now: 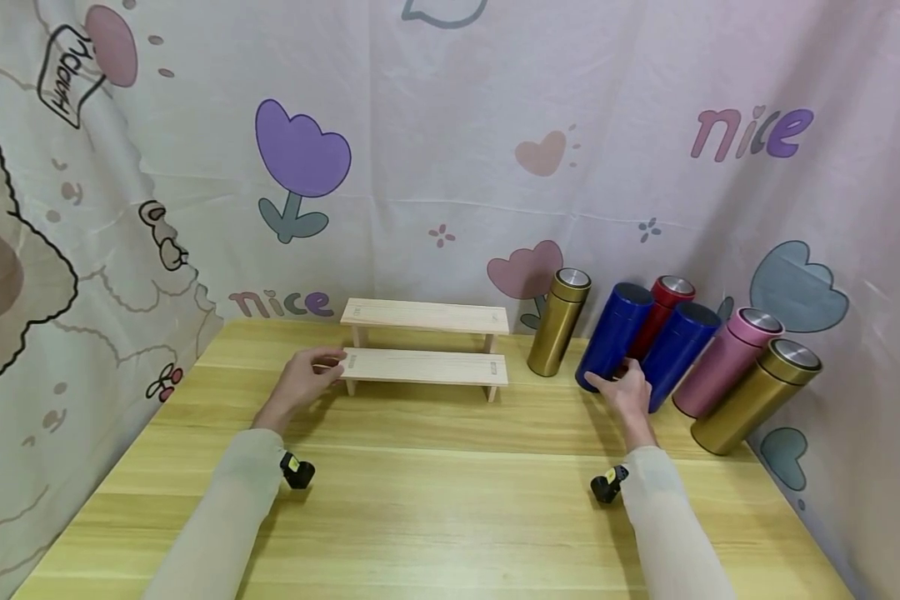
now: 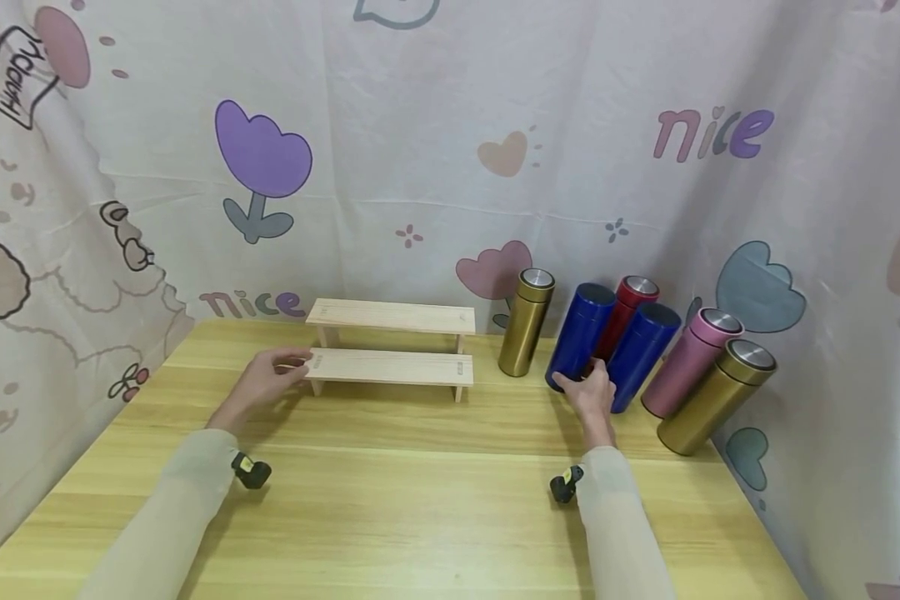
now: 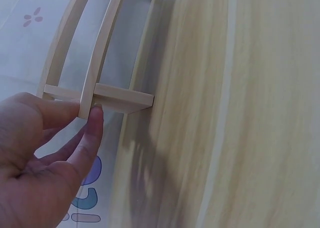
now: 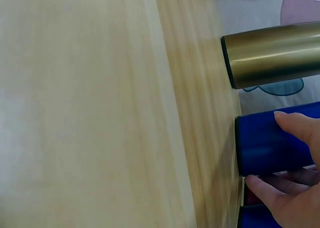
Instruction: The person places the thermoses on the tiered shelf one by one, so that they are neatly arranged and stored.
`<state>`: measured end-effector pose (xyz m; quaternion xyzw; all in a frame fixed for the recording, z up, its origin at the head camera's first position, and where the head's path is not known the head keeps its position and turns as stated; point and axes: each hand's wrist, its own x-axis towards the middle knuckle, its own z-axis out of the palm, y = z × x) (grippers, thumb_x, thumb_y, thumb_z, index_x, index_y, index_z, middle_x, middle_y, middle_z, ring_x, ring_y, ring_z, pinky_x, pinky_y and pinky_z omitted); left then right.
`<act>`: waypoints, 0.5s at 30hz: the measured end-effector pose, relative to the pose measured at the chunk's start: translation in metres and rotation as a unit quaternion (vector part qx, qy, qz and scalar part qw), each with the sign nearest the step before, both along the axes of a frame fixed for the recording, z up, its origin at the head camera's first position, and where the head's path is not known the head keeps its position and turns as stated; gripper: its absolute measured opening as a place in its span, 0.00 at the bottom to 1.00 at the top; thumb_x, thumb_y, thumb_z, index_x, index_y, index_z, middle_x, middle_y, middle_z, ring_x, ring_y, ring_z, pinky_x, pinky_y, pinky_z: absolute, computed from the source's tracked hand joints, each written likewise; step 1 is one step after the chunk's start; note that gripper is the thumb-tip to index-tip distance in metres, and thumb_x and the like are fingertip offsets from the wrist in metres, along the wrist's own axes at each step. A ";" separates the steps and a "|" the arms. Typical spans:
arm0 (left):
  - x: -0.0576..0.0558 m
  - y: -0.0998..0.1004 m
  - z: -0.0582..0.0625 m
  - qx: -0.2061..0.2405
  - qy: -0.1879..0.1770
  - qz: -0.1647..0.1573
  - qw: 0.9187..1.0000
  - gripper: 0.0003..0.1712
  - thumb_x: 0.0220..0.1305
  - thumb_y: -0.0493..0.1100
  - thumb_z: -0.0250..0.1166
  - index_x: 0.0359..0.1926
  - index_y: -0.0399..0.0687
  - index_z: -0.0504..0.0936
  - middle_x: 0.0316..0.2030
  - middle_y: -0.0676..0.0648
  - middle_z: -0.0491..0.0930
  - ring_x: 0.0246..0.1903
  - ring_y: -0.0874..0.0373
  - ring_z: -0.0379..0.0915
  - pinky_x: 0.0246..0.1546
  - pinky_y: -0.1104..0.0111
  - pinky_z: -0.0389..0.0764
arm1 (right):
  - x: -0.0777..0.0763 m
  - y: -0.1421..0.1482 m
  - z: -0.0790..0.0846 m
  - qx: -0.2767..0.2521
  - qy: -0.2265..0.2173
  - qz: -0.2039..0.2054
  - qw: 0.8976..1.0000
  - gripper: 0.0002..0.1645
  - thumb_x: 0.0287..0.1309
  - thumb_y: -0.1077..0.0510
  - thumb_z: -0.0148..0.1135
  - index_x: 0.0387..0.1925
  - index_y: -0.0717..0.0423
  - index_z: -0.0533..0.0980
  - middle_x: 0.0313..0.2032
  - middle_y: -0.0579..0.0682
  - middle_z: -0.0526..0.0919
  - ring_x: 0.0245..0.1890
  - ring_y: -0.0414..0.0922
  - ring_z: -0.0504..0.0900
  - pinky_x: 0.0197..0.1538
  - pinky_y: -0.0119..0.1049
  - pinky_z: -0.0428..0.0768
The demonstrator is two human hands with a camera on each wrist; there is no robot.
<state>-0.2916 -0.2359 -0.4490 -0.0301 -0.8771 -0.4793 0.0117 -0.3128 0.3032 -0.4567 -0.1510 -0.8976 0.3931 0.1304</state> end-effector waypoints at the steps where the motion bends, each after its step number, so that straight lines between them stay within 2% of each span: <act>1: 0.000 0.000 0.000 0.001 -0.001 0.000 1.000 0.22 0.76 0.36 0.59 0.66 0.33 0.76 0.62 0.27 0.77 0.55 0.38 0.80 0.52 0.58 0.88 | -0.001 0.000 0.000 -0.001 -0.005 0.001 1.000 0.51 0.55 0.47 0.76 0.72 0.67 0.63 0.65 0.71 0.75 0.67 0.68 0.70 0.72 0.60 0.70; 9: 0.000 0.001 0.003 0.008 -0.005 0.003 1.000 0.23 0.75 0.36 0.59 0.67 0.34 0.75 0.63 0.28 0.76 0.54 0.38 0.81 0.52 0.55 0.88 | -0.003 -0.004 -0.002 0.000 -0.005 0.004 1.000 0.58 0.58 0.42 0.74 0.76 0.68 0.56 0.71 0.72 0.67 0.70 0.72 0.65 0.73 0.65 0.67; 15: 0.001 0.001 0.002 0.021 -0.012 0.008 1.000 0.23 0.75 0.36 0.60 0.67 0.34 0.76 0.63 0.28 0.76 0.53 0.39 0.82 0.52 0.56 0.88 | -0.004 -0.005 -0.004 0.000 -0.001 -0.001 1.000 0.57 0.59 0.43 0.73 0.77 0.68 0.56 0.70 0.73 0.68 0.69 0.73 0.65 0.72 0.66 0.67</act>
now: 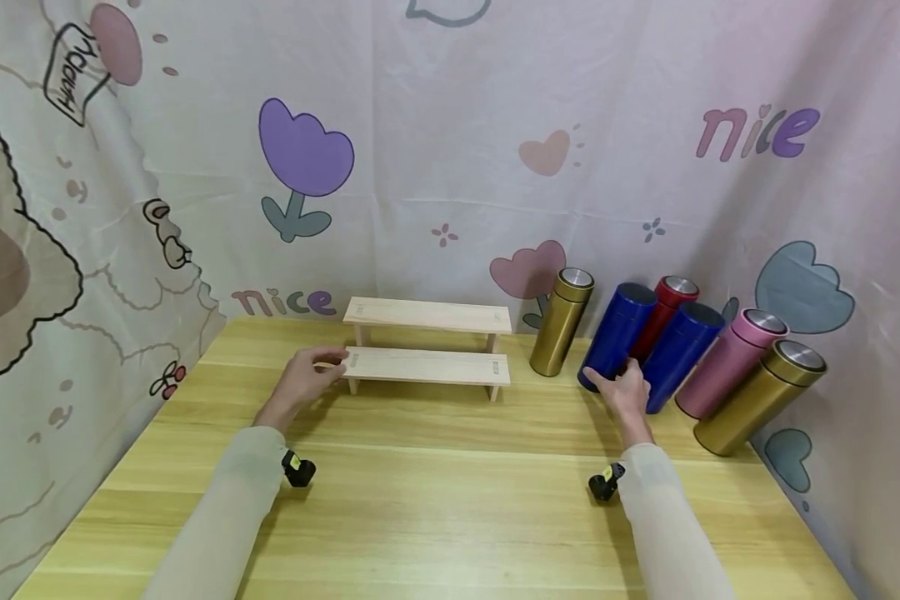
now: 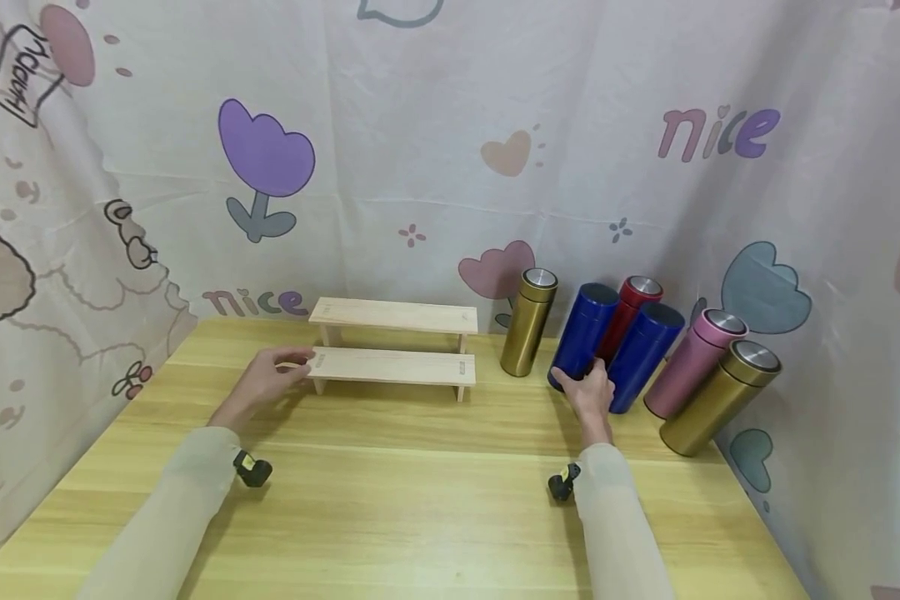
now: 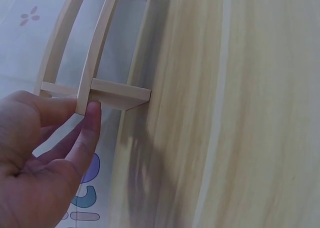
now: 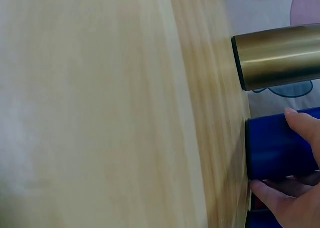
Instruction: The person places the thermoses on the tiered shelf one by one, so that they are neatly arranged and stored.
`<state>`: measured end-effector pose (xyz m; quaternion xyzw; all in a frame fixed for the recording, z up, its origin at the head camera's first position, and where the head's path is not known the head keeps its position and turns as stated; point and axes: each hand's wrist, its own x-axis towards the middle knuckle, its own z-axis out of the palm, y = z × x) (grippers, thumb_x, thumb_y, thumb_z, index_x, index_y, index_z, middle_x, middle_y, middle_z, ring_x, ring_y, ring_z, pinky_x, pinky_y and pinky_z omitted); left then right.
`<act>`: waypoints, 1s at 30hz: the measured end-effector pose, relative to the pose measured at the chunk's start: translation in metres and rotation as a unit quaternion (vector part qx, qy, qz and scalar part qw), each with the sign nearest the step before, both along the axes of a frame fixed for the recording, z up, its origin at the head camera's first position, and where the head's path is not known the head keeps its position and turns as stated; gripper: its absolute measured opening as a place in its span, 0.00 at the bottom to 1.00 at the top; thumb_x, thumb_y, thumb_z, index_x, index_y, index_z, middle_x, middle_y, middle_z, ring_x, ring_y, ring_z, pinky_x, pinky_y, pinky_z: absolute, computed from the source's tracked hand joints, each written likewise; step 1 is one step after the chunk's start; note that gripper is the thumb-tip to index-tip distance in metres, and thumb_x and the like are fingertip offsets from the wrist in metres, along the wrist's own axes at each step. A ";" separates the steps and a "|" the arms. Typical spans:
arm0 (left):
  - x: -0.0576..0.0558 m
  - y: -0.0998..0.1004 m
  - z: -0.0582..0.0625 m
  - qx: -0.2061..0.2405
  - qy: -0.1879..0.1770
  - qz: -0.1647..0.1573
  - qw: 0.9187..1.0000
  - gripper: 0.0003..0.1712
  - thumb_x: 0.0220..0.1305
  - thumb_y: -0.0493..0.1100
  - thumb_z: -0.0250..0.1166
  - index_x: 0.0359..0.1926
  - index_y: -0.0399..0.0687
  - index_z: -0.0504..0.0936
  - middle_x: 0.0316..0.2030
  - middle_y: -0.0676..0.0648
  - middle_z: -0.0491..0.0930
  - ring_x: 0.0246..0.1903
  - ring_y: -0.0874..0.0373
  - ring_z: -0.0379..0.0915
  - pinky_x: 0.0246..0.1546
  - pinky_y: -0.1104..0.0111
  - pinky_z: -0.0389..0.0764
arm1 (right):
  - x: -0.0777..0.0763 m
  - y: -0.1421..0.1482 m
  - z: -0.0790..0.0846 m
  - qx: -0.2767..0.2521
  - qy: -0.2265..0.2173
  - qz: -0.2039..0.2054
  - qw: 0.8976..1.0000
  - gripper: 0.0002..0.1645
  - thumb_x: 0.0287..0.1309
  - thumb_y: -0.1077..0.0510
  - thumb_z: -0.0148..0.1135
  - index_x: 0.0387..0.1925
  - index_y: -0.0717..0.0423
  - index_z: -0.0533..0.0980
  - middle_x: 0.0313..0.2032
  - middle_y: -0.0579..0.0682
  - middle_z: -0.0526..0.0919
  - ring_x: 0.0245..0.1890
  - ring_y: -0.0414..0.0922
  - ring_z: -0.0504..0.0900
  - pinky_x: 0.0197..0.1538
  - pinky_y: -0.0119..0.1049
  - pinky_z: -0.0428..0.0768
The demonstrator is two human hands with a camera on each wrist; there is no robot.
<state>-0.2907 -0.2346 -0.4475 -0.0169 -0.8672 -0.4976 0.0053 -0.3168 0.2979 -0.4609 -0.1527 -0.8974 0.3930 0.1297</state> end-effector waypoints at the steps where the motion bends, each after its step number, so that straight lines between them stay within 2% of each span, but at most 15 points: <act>1: 0.000 0.000 0.000 0.003 -0.001 0.000 1.000 0.23 0.75 0.36 0.60 0.67 0.34 0.76 0.63 0.28 0.76 0.53 0.39 0.82 0.52 0.56 0.88 | 0.000 0.000 0.000 -0.001 0.000 -0.002 1.000 0.57 0.59 0.43 0.73 0.77 0.68 0.56 0.70 0.73 0.69 0.69 0.73 0.65 0.72 0.66 0.67; 12: 0.000 -0.001 -0.001 0.015 -0.015 0.007 1.000 0.23 0.75 0.37 0.61 0.67 0.35 0.76 0.63 0.29 0.76 0.50 0.46 0.82 0.51 0.61 0.88 | 0.002 0.001 0.002 -0.005 0.013 -0.012 1.000 0.57 0.54 0.45 0.78 0.75 0.69 0.60 0.67 0.73 0.73 0.68 0.70 0.69 0.71 0.64 0.70; 18: -0.001 -0.001 -0.001 0.021 -0.016 0.006 1.000 0.23 0.74 0.36 0.61 0.67 0.35 0.76 0.63 0.29 0.76 0.50 0.45 0.83 0.52 0.60 0.88 | 0.003 -0.002 0.008 0.007 0.021 -0.004 1.000 0.58 0.54 0.44 0.78 0.75 0.68 0.61 0.67 0.71 0.73 0.68 0.69 0.70 0.71 0.62 0.70; 23: 0.000 -0.001 0.001 0.026 -0.014 0.002 1.000 0.23 0.75 0.35 0.60 0.67 0.34 0.75 0.63 0.29 0.75 0.51 0.44 0.83 0.54 0.58 0.88 | 0.005 -0.003 0.014 0.020 0.030 0.000 0.999 0.55 0.52 0.44 0.78 0.73 0.68 0.64 0.62 0.71 0.77 0.63 0.68 0.73 0.68 0.62 0.73; 30: 0.002 0.000 0.000 0.015 -0.010 0.002 1.000 0.22 0.75 0.35 0.60 0.67 0.34 0.76 0.62 0.29 0.76 0.49 0.46 0.83 0.53 0.58 0.88 | 0.009 -0.005 0.020 0.030 0.024 0.009 0.999 0.52 0.51 0.44 0.79 0.70 0.67 0.68 0.60 0.70 0.79 0.61 0.68 0.75 0.66 0.62 0.74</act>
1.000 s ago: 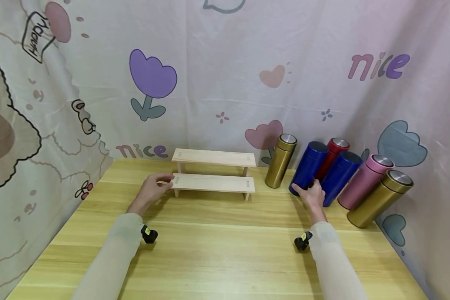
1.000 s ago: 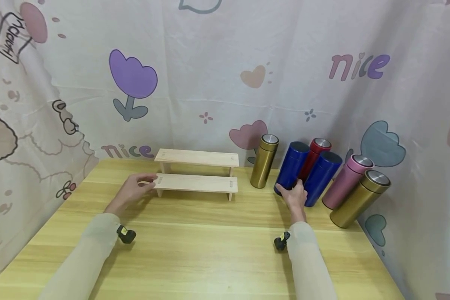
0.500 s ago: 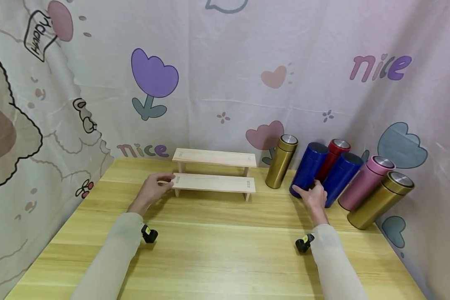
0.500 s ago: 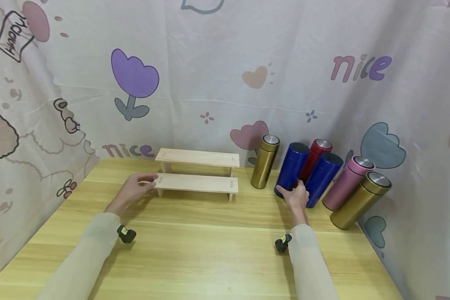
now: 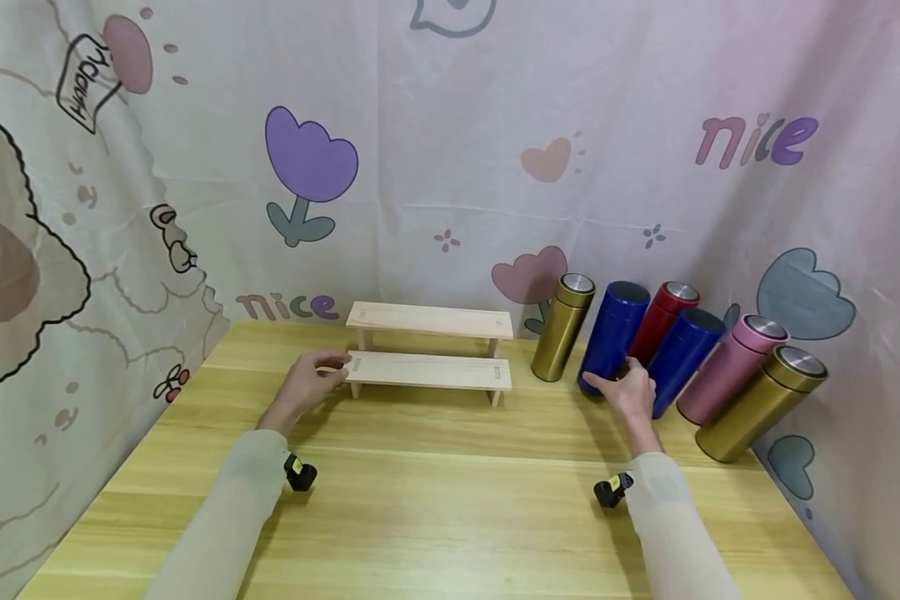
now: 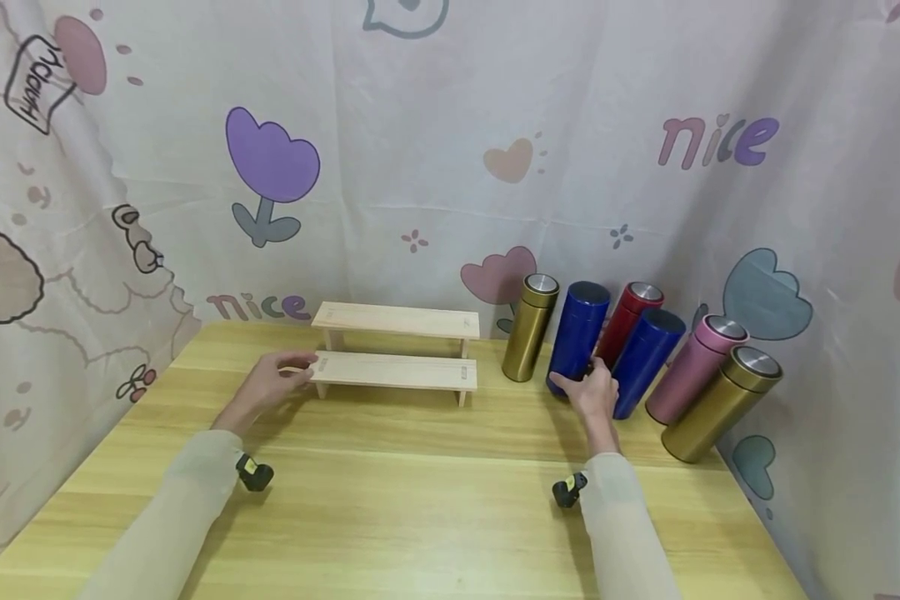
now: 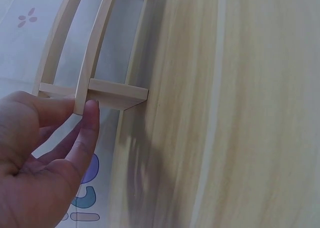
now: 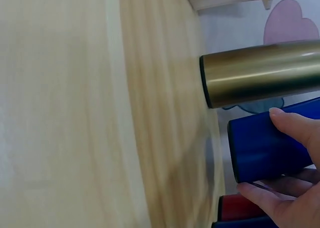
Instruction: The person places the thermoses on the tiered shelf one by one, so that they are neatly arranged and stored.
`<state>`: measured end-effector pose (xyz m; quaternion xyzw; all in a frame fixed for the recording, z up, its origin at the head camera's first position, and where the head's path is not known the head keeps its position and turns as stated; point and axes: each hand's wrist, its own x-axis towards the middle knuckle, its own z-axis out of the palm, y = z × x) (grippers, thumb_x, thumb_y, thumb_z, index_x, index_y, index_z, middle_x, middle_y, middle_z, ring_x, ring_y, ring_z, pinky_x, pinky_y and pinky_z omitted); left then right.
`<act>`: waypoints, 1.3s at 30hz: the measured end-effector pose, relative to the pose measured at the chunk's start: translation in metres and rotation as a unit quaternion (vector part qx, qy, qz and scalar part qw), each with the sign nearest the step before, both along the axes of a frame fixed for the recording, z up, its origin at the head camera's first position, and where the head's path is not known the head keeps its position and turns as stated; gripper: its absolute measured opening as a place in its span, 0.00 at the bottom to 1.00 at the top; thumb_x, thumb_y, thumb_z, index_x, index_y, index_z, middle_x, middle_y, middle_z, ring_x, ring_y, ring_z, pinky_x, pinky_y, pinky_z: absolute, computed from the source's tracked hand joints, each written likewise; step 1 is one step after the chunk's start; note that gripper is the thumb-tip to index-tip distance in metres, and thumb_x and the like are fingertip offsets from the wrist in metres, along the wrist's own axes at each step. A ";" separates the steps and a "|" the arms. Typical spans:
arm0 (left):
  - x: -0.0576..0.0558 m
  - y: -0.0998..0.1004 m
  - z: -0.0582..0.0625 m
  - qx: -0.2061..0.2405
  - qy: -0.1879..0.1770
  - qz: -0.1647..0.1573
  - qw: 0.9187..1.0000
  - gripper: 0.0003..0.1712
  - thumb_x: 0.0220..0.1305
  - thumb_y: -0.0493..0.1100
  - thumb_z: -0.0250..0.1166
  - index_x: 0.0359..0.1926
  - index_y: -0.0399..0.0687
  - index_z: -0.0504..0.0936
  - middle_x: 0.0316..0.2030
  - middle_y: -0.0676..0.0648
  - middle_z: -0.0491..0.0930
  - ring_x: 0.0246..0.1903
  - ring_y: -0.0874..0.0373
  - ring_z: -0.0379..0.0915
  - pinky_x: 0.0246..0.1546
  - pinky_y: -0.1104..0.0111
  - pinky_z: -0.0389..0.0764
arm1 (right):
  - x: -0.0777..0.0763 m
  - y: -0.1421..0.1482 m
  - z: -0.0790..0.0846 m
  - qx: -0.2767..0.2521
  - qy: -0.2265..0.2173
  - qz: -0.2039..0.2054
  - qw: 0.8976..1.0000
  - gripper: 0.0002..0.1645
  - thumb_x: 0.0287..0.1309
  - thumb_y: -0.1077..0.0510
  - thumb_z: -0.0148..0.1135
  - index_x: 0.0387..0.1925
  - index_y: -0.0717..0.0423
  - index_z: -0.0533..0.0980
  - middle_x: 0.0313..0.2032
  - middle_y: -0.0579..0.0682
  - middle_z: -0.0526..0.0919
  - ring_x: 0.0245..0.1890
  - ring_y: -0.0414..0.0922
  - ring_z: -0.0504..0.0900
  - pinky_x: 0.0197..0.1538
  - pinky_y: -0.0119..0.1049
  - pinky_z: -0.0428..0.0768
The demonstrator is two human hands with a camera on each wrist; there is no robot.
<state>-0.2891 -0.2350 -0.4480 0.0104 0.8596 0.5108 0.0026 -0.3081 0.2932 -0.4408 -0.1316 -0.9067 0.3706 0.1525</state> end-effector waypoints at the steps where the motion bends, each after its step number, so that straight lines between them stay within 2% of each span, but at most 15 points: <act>1: 0.000 0.000 -0.001 0.001 0.000 0.001 1.000 0.22 0.75 0.35 0.60 0.67 0.34 0.76 0.62 0.29 0.76 0.49 0.46 0.83 0.53 0.57 0.88 | 0.001 0.000 0.000 0.000 -0.002 0.002 1.000 0.52 0.51 0.44 0.80 0.69 0.67 0.68 0.60 0.70 0.79 0.62 0.68 0.75 0.66 0.62 0.74; 10: 0.000 0.001 -0.004 0.005 -0.002 0.000 1.000 0.22 0.75 0.36 0.60 0.67 0.33 0.76 0.61 0.28 0.76 0.50 0.43 0.83 0.52 0.56 0.88 | 0.008 -0.004 0.011 -0.012 -0.019 0.026 0.999 0.55 0.52 0.44 0.78 0.72 0.68 0.65 0.62 0.71 0.78 0.63 0.66 0.76 0.66 0.60 0.76; 18: -0.003 0.001 -0.005 0.004 0.000 0.004 1.000 0.22 0.75 0.36 0.61 0.66 0.35 0.77 0.61 0.29 0.77 0.47 0.49 0.84 0.49 0.60 0.89 | 0.014 -0.004 0.028 0.001 -0.002 0.030 1.000 0.48 0.52 0.41 0.79 0.65 0.66 0.71 0.53 0.68 0.81 0.52 0.61 0.78 0.55 0.54 0.80; 25: -0.003 -0.001 -0.004 0.008 0.001 0.001 1.000 0.22 0.75 0.35 0.60 0.66 0.33 0.77 0.62 0.28 0.77 0.46 0.52 0.84 0.51 0.59 0.88 | 0.019 -0.007 0.046 -0.002 0.001 0.047 0.999 0.52 0.52 0.38 0.78 0.68 0.64 0.70 0.57 0.68 0.81 0.56 0.61 0.80 0.58 0.56 0.82; 32: -0.003 -0.001 -0.004 0.012 -0.005 0.004 1.000 0.22 0.75 0.36 0.60 0.67 0.34 0.76 0.63 0.29 0.76 0.46 0.53 0.83 0.52 0.62 0.88 | 0.025 -0.015 0.065 -0.039 -0.004 0.081 0.996 0.53 0.52 0.37 0.78 0.71 0.59 0.69 0.63 0.67 0.80 0.62 0.63 0.80 0.62 0.59 0.82; 39: -0.003 -0.001 -0.004 0.004 -0.003 0.006 1.000 0.22 0.75 0.36 0.60 0.66 0.34 0.76 0.63 0.29 0.76 0.52 0.45 0.82 0.54 0.59 0.88 | 0.029 -0.022 0.078 -0.046 -0.013 0.117 0.992 0.56 0.51 0.36 0.78 0.71 0.63 0.67 0.65 0.68 0.78 0.65 0.64 0.78 0.65 0.61 0.79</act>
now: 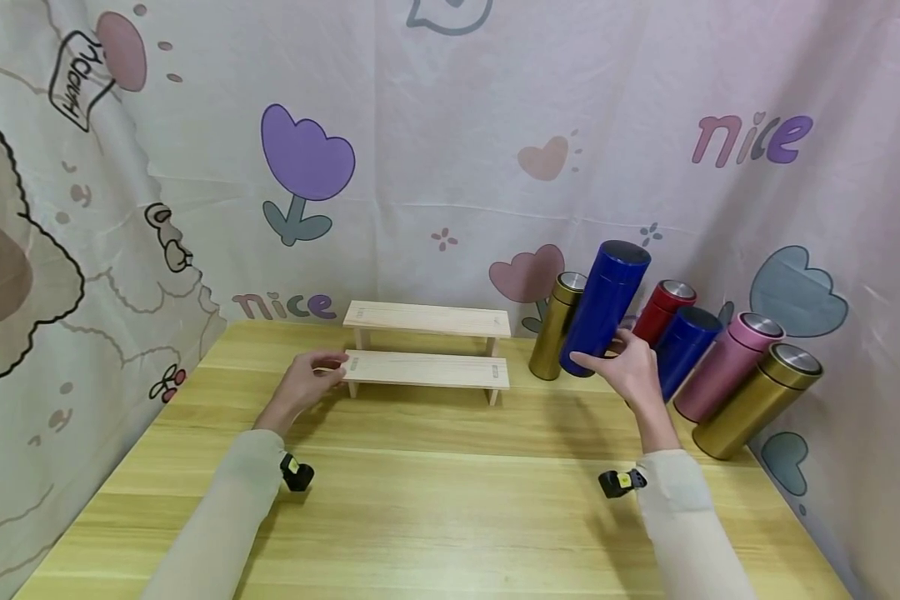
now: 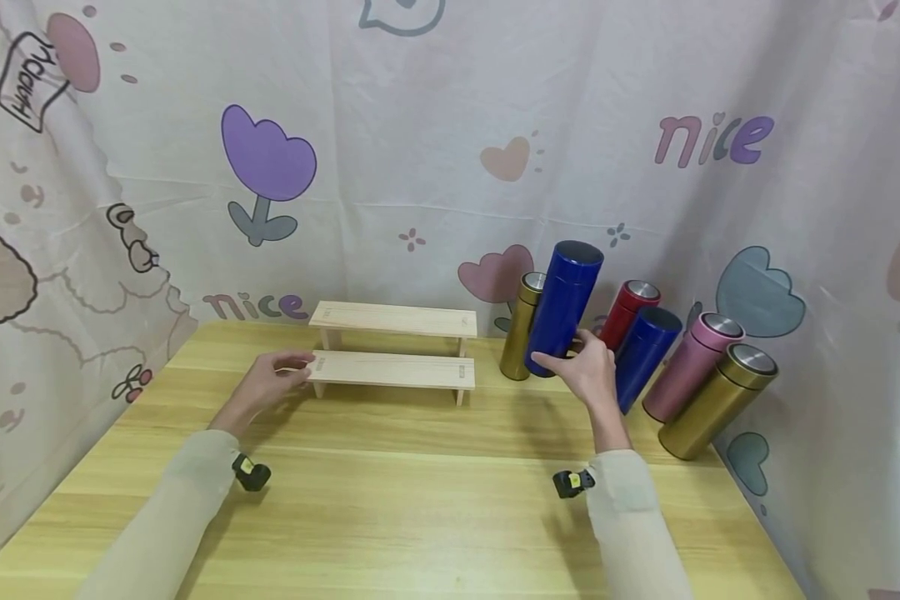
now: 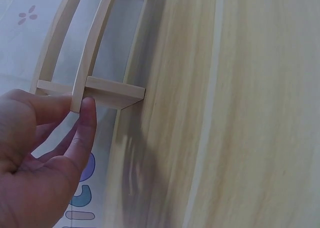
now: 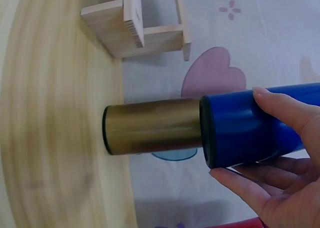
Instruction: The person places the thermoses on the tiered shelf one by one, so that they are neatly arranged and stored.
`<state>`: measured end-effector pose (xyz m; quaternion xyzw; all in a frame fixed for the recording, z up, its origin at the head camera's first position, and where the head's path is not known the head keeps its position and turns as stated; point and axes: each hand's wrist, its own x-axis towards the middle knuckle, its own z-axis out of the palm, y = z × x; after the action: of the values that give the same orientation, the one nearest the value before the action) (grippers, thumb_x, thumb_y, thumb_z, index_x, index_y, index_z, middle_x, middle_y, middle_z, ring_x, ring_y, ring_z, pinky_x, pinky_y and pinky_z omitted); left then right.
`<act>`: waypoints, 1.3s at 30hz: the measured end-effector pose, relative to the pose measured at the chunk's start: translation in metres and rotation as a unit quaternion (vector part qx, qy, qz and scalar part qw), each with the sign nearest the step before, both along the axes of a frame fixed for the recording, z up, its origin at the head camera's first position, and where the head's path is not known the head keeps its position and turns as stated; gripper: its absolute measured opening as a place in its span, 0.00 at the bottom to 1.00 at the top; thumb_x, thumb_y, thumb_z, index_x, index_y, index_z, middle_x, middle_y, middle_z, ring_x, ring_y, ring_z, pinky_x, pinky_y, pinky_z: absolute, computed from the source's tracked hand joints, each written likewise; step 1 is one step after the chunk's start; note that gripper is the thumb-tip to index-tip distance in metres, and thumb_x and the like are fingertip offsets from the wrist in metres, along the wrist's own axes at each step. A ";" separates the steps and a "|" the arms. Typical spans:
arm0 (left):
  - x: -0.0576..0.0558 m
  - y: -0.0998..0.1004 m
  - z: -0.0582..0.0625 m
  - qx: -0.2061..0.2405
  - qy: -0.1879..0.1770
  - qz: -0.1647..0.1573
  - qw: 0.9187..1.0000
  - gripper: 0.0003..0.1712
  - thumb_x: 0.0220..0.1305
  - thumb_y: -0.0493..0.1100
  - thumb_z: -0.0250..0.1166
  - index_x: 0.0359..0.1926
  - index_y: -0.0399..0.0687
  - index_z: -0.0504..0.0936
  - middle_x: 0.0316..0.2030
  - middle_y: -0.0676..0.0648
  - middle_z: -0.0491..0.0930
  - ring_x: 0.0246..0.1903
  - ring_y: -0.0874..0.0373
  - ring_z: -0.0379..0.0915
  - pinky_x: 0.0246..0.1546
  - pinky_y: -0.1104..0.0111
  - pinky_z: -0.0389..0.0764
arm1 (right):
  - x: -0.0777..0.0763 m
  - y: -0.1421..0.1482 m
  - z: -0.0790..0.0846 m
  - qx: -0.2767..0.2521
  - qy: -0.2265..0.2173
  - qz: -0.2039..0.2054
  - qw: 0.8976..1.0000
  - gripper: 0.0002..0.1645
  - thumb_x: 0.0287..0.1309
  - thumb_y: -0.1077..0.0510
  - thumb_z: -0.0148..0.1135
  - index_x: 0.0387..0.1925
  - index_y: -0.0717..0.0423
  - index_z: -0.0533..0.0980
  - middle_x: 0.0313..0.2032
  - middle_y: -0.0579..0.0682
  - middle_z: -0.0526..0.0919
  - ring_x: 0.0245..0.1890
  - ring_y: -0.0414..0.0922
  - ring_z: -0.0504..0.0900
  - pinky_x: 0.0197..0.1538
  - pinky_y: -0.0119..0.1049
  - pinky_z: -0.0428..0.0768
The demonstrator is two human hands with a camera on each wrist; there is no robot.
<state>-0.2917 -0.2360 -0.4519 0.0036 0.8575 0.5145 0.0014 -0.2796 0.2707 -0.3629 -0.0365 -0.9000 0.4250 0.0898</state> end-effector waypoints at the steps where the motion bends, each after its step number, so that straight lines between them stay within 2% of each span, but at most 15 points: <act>1: 0.000 0.000 0.000 -0.001 0.000 0.001 1.000 0.22 0.75 0.36 0.60 0.66 0.35 0.76 0.63 0.29 0.76 0.52 0.44 0.82 0.54 0.58 0.87 | 0.000 -0.001 0.001 0.001 0.000 0.004 1.000 0.56 0.51 0.36 0.78 0.72 0.63 0.67 0.65 0.68 0.78 0.65 0.64 0.78 0.66 0.61 0.79; 12: 0.000 -0.001 -0.001 0.006 -0.001 -0.003 1.000 0.22 0.76 0.36 0.60 0.66 0.35 0.76 0.63 0.29 0.76 0.51 0.46 0.83 0.54 0.59 0.87 | 0.001 -0.012 0.012 0.004 -0.003 0.034 0.999 0.59 0.54 0.36 0.76 0.76 0.62 0.62 0.67 0.68 0.76 0.67 0.64 0.76 0.68 0.63 0.76; 23: -0.001 -0.001 0.000 0.010 0.008 -0.006 1.000 0.21 0.75 0.34 0.60 0.65 0.33 0.77 0.61 0.28 0.77 0.46 0.50 0.84 0.52 0.58 0.88 | -0.006 -0.029 0.019 -0.001 0.006 0.056 0.998 0.55 0.53 0.38 0.78 0.73 0.60 0.66 0.64 0.66 0.79 0.64 0.62 0.80 0.64 0.60 0.81; 28: -0.001 -0.001 -0.001 0.003 0.018 -0.008 1.000 0.21 0.74 0.33 0.59 0.65 0.31 0.77 0.60 0.28 0.77 0.45 0.50 0.84 0.51 0.58 0.89 | -0.008 -0.038 0.023 -0.006 0.000 0.060 0.998 0.55 0.54 0.40 0.78 0.74 0.62 0.65 0.66 0.66 0.78 0.65 0.62 0.79 0.65 0.59 0.80; 39: -0.003 -0.001 -0.002 0.003 0.015 -0.012 1.000 0.21 0.74 0.33 0.60 0.64 0.31 0.76 0.60 0.28 0.77 0.45 0.49 0.84 0.48 0.60 0.88 | -0.010 -0.048 0.029 -0.007 -0.007 0.066 0.998 0.56 0.54 0.41 0.77 0.74 0.64 0.63 0.67 0.68 0.76 0.65 0.63 0.78 0.67 0.60 0.78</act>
<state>-0.2943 -0.2369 -0.4538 0.0218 0.8557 0.5170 -0.0057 -0.2893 0.2223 -0.3338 0.0197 -0.8979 0.4362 0.0552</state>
